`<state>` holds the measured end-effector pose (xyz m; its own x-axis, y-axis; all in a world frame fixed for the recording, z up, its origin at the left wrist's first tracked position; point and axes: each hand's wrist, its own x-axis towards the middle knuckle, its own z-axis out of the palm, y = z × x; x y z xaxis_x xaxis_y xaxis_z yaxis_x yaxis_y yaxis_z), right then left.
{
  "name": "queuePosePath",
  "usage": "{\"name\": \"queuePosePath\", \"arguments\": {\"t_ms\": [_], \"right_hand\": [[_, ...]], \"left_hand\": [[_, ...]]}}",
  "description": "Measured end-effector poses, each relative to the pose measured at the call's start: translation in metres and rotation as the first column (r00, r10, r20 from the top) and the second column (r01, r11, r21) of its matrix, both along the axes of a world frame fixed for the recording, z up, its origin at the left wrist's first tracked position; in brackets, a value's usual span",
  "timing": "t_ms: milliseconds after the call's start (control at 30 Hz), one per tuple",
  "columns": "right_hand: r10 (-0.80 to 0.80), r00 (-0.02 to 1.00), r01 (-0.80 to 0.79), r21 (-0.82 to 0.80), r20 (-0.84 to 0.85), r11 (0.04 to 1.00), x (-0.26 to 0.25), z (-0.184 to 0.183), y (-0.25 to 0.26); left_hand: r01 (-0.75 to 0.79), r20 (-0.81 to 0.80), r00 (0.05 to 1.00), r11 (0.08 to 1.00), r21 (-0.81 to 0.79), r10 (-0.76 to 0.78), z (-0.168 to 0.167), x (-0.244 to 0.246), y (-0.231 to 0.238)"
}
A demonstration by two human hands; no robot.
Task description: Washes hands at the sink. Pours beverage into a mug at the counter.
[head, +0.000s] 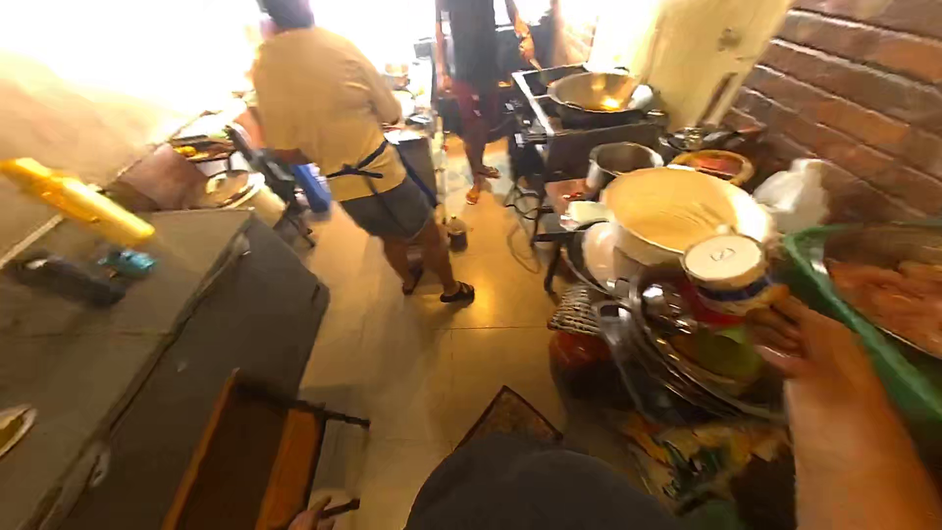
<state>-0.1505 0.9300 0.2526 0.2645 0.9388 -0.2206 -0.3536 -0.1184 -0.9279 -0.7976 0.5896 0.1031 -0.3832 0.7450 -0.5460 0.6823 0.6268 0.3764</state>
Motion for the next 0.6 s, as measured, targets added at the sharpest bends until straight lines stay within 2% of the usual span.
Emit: {"name": "queuePosePath", "arguments": {"t_ms": [33,67,100,133,200,300,400,500,600], "right_hand": [[0.059,0.972,-0.063,0.012,0.228,0.998,-0.029,0.009,0.0],[0.103,0.889,-0.123,0.015,0.446,0.992,-0.062,0.018,-0.001],[0.144,0.765,-0.188,0.004,0.628,0.982,-0.097,0.026,-0.004],[0.185,0.626,-0.266,-0.016,0.758,0.964,-0.134,0.034,-0.006],[0.255,0.358,-0.486,-0.054,0.898,0.872,-0.207,0.039,-0.01],[0.26,-0.006,-0.764,-0.172,0.966,0.622,-0.313,0.038,-0.022],[0.282,-0.29,-0.824,-0.388,0.915,0.412,-0.412,0.023,-0.029],[0.264,-0.509,-0.812,-0.559,0.819,0.166,-0.492,-0.003,-0.014],[0.152,-0.594,-0.803,-0.592,0.79,-0.063,-0.562,-0.025,0.028]], "left_hand": [[0.005,0.003,1.0,0.999,0.042,-0.005,-0.006,-0.016,-0.001],[0.002,0.012,1.0,0.998,0.066,-0.002,-0.003,-0.025,0.003],[-0.006,0.021,1.0,0.997,0.079,0.004,0.008,-0.029,0.012],[-0.002,0.033,0.999,0.995,0.095,-0.001,0.022,-0.033,0.024],[0.036,0.071,0.996,0.982,0.184,-0.05,0.04,-0.043,0.05],[0.094,0.141,0.977,0.919,0.382,-0.159,0.053,-0.06,0.09],[0.078,0.236,0.942,0.841,0.535,-0.238,0.069,-0.072,0.132],[0.07,0.341,0.883,0.809,0.584,-0.322,0.073,-0.094,0.175],[0.09,0.374,0.859,0.822,0.563,-0.35,0.062,-0.133,0.215]]}}
